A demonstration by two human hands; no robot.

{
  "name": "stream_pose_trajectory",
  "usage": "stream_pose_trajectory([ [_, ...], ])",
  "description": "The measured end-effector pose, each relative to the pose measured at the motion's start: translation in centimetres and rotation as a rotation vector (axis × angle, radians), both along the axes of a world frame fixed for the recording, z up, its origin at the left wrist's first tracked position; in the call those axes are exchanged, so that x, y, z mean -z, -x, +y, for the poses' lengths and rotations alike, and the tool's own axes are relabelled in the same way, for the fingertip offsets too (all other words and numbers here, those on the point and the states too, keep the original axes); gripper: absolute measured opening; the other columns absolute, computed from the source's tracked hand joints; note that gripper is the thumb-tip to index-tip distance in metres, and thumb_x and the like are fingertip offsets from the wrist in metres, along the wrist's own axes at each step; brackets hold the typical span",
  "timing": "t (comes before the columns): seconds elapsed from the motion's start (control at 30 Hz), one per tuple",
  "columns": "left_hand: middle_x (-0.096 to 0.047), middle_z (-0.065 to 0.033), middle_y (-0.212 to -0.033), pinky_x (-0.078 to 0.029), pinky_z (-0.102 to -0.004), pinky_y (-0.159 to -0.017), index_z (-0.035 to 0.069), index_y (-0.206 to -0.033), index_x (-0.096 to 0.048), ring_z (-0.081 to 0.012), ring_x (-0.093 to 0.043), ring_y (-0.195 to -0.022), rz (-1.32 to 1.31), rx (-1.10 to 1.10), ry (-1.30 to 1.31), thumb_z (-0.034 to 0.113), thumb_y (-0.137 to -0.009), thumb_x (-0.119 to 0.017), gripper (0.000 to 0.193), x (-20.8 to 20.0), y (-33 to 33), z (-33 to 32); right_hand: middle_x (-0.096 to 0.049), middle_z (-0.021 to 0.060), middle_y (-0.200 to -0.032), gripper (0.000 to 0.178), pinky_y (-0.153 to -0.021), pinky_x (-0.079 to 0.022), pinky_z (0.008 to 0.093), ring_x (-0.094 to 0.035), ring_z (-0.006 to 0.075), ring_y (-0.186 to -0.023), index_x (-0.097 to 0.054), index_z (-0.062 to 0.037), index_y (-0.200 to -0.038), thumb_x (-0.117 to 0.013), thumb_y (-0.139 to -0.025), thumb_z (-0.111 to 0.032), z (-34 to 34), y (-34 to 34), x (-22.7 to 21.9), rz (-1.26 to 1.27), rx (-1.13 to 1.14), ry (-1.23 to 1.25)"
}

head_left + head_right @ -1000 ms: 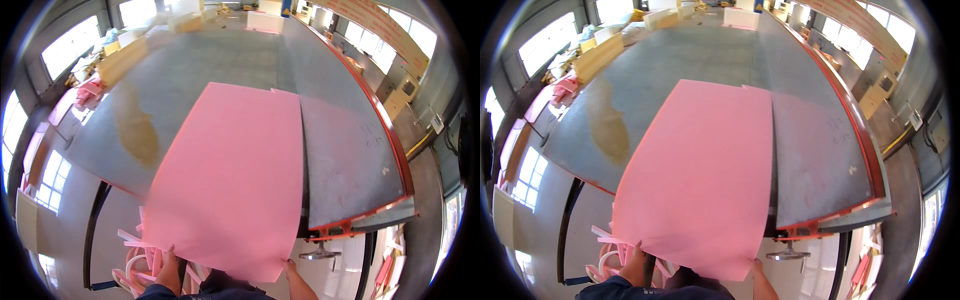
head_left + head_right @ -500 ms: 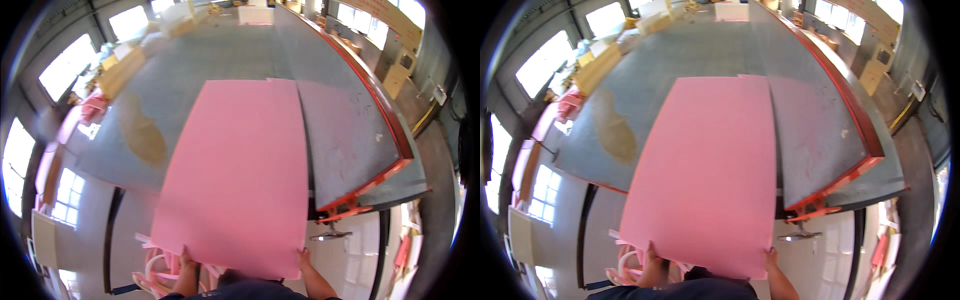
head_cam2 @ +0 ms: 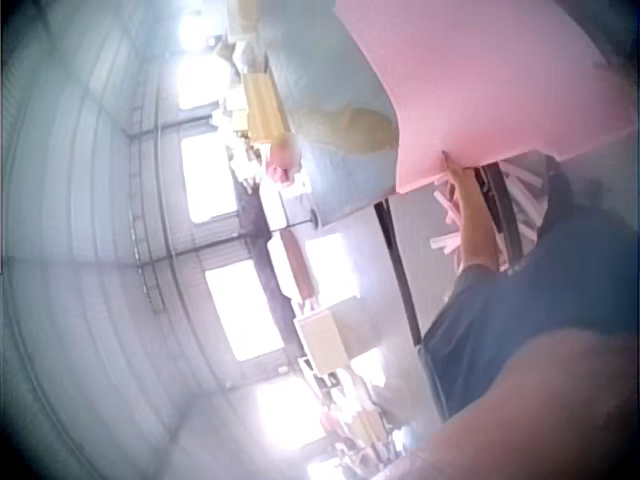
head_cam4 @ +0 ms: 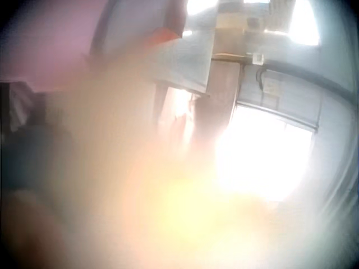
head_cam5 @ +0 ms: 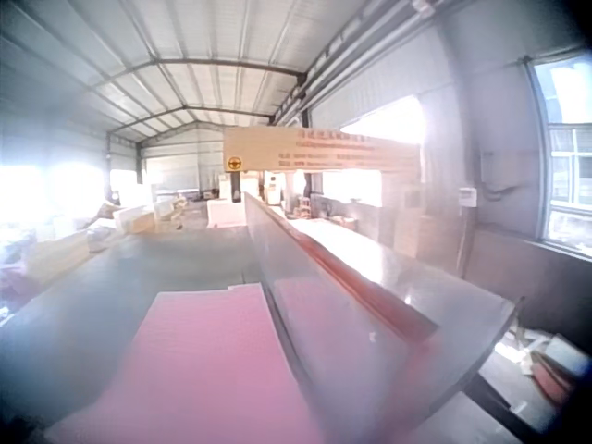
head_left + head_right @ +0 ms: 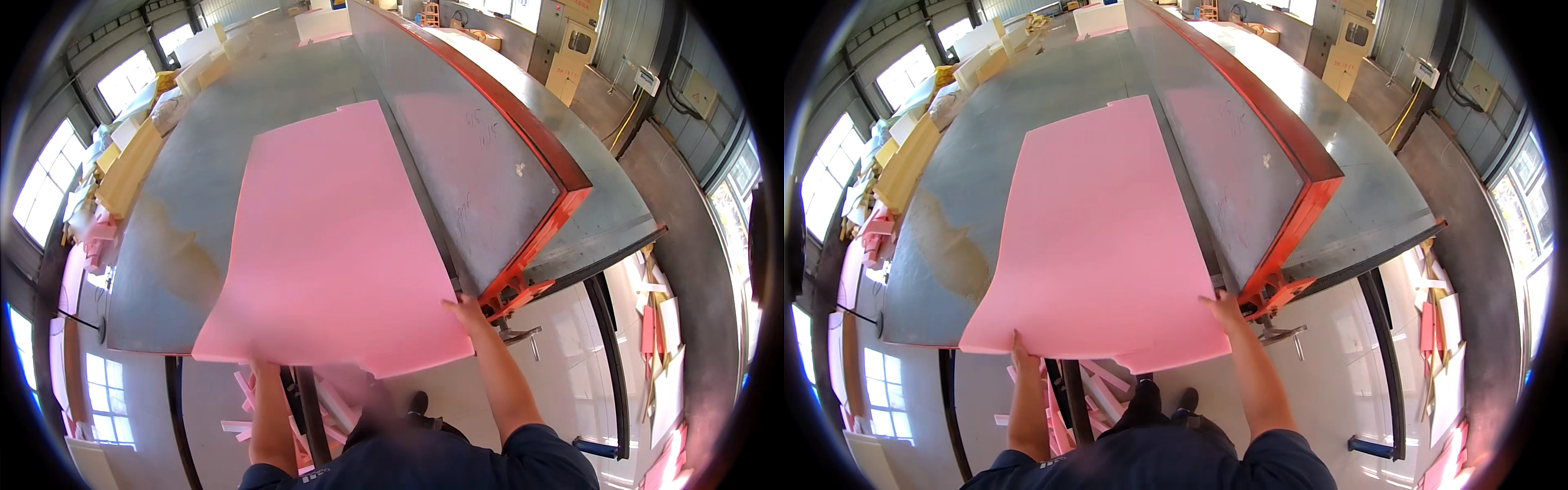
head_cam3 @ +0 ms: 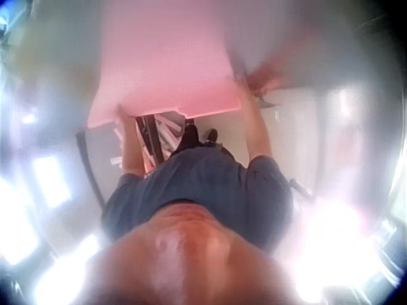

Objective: The person cuts large pink foam sheets using a manual guillotine-style cutter in a workshop. They repeatedly position the sheets on the cutting table, align them with the blade, and press down the lever to slice the material. The cut pieces are then stacked on the floor.

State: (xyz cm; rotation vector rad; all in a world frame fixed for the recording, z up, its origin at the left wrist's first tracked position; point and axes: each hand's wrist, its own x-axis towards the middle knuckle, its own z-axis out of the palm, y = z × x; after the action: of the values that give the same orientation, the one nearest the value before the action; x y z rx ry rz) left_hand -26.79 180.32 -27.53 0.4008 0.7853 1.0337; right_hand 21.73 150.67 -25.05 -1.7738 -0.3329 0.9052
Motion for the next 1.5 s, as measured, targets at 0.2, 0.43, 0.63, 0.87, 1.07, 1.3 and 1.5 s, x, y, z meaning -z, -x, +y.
stream_pose_trajectory([
  [0.2,-0.058,-0.0124,-0.128,-0.049,-0.0471,-0.099,0.006,-0.132,-0.05,-0.0317,-0.058,-0.115,0.154,-0.22,0.058,0.034,-0.094,-0.064,0.049,4.8,1.9,-3.6,-0.065,0.0082,-0.119,0.049,-0.097,-0.051,0.0448,-0.064,0.025,-0.109,-0.05,-0.0074,-0.135,-0.066,-0.089,-0.017,-12.9,8.9,3.6,1.001,0.202,-0.497],
  [0.43,-0.055,-0.0141,-0.133,-0.04,-0.0521,-0.109,0.006,-0.135,-0.048,-0.0347,-0.05,-0.126,-0.018,-0.095,0.205,0.03,-0.098,-0.053,0.044,5.6,-2.5,-3.3,-0.058,0.0054,-0.127,0.053,-0.101,-0.046,0.0483,-0.057,0.0273,-0.116,-0.047,-0.0146,-0.137,-0.066,-0.088,-0.01,-4.7,15.7,9.4,0.801,0.769,-0.481],
  [0.63,-0.056,-0.0126,-0.132,-0.041,-0.0522,-0.108,0.005,-0.134,-0.049,-0.0317,-0.052,-0.125,-0.075,-0.007,0.3,0.027,-0.101,-0.051,0.039,8.4,-7.4,4.9,-0.058,0.0072,-0.127,0.05,-0.1,-0.048,0.0427,-0.057,0.0264,-0.116,-0.047,-0.0089,-0.137,-0.063,-0.09,-0.002,4.2,7.5,6.8,0.573,0.83,-0.492],
  [0.87,-0.057,-0.0114,-0.13,-0.043,-0.0497,-0.106,0.003,-0.132,-0.05,-0.0303,-0.054,-0.122,-0.03,-0.003,0.28,0.025,-0.098,-0.059,0.042,7.4,-18.0,15.1,-0.058,0.0072,-0.127,0.051,-0.094,-0.052,0.037,-0.059,0.0236,-0.114,-0.048,-0.007,-0.136,-0.066,-0.088,-0.002,15.8,-2.0,5.1,0.392,0.849,-0.542],
  [1.07,-0.057,-0.0122,-0.131,-0.043,-0.0494,-0.107,0.002,-0.133,-0.049,-0.0303,-0.053,-0.123,-0.034,0.02,0.286,0.025,-0.098,-0.059,0.043,5.8,-19.2,16.6,-0.059,0.0059,-0.127,0.053,-0.089,-0.054,0.035,-0.061,0.0217,-0.111,-0.047,-0.0095,-0.137,-0.068,-0.088,-0.005,16.7,-1.7,6.9,0.493,0.949,-0.521],
  [1.3,-0.057,-0.0118,-0.131,-0.043,-0.0489,-0.107,0.002,-0.134,-0.049,-0.03,-0.054,-0.122,0.071,0.0,0.212,0.025,-0.099,-0.058,0.043,8.5,-18.8,18.4,-0.061,0.0059,-0.124,0.043,-0.091,-0.053,0.0348,-0.061,0.0205,-0.111,-0.051,-0.0103,-0.133,-0.066,-0.092,-0.011,18.2,-2.8,8.7,0.599,0.863,-0.559],
  [1.5,-0.057,-0.0114,-0.131,-0.044,-0.0481,-0.107,0.003,-0.133,-0.05,-0.0291,-0.054,-0.122,0.052,0.05,0.142,0.023,-0.098,-0.059,0.041,4.9,-21.3,19.5,-0.06,0.0058,-0.125,0.044,-0.09,-0.054,0.0347,-0.061,0.0206,-0.112,-0.051,-0.01,-0.133,-0.066,-0.093,-0.012,19.0,-4.4,8.8,0.605,0.852,-0.539],
])
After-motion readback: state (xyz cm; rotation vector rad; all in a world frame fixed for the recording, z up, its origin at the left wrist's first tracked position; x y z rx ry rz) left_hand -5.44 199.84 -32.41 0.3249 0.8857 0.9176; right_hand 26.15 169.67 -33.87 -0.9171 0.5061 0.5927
